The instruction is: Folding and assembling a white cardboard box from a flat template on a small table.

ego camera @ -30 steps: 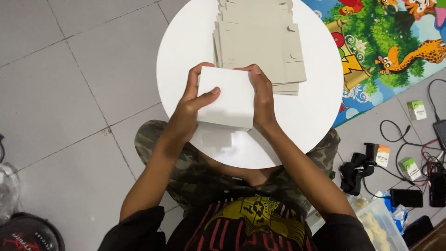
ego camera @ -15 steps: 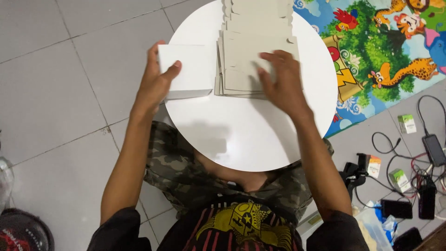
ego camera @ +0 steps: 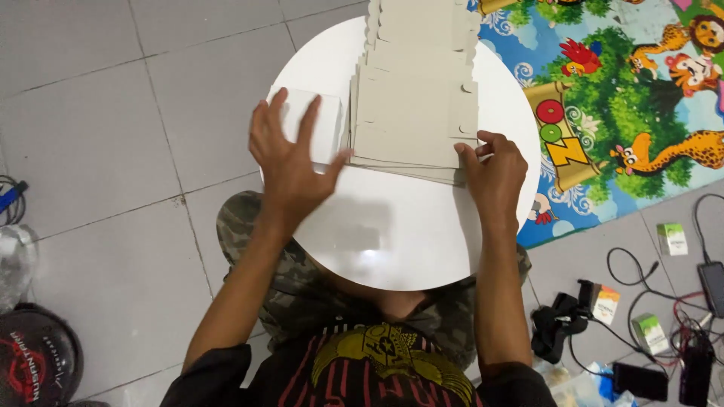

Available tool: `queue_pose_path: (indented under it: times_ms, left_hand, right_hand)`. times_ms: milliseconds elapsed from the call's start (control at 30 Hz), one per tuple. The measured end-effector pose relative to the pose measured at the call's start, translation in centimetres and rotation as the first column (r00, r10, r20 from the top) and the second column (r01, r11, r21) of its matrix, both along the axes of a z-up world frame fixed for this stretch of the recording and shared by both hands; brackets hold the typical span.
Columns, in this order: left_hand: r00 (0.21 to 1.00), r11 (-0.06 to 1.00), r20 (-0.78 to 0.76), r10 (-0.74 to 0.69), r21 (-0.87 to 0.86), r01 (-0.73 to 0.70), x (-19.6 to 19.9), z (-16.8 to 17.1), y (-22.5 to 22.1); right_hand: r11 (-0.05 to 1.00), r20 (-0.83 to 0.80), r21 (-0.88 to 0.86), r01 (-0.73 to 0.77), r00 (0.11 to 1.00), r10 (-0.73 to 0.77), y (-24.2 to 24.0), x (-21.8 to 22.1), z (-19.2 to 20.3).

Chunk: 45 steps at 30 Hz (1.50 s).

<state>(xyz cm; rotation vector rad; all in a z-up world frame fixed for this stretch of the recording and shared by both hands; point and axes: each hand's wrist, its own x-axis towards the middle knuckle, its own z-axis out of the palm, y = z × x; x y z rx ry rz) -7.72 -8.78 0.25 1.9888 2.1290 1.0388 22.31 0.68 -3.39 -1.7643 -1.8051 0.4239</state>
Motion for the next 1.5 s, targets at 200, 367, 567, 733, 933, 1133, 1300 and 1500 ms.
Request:
queue_pose_path:
  times_ms: [200,367,567,733,933,1133,1300,1500]
  left_hand:
    - [0.922,0.976,-0.331,0.202,-0.012,-0.218,1.6,-4.4,1.7]
    - [0.953,0.983,-0.245,0.177,-0.005,-0.184,1.4,-5.6,2.9]
    - [0.954,0.982,-0.232,0.189,0.035,-0.186,1.0,-5.0,5.6]
    - [0.969,0.987,-0.191,0.155,-0.022,-0.162,0.7,-4.5,7.5]
    - [0.996,0.986,-0.070,0.058,0.159,-0.046,2.0,-3.9,6.2]
    - [0.996,0.984,-0.001,0.093,0.151,-0.092,5.4,-2.9,2.6]
    - [0.996,0.963,-0.040,0.082,-0.255,-0.089,5.4,-1.6,1.5]
    - [0.999,0.944,-0.002,0.048,-0.327,-0.046,5.4,-2.0,1.9]
  right_hand:
    - [0.997,0.051,0.056,-0.048,0.998,0.045,-0.9,-0.3,0.3]
    - [0.998,-0.073,0.053,0.024,0.997,-0.021,-1.9,-2.2,2.8]
    - [0.999,-0.143,0.034,0.010,0.990,-0.005,-1.0,-2.5,2.1]
    - [1.000,-0.096,0.013,0.017,0.995,-0.016,0.2,-1.3,0.2]
    - [1.000,-0.302,0.007,0.004,0.953,-0.002,0.3,-0.8,0.5]
    - [1.000,-0.330,-0.006,-0.028,0.944,0.025,-1.1,-0.2,2.5]
    - [0.999,-0.192,-0.048,-0.024,0.981,0.015,-1.7,0.0,3.1]
    - [0.999,-0.137,-0.050,-0.011,0.991,0.004,-2.9,-0.3,3.4]
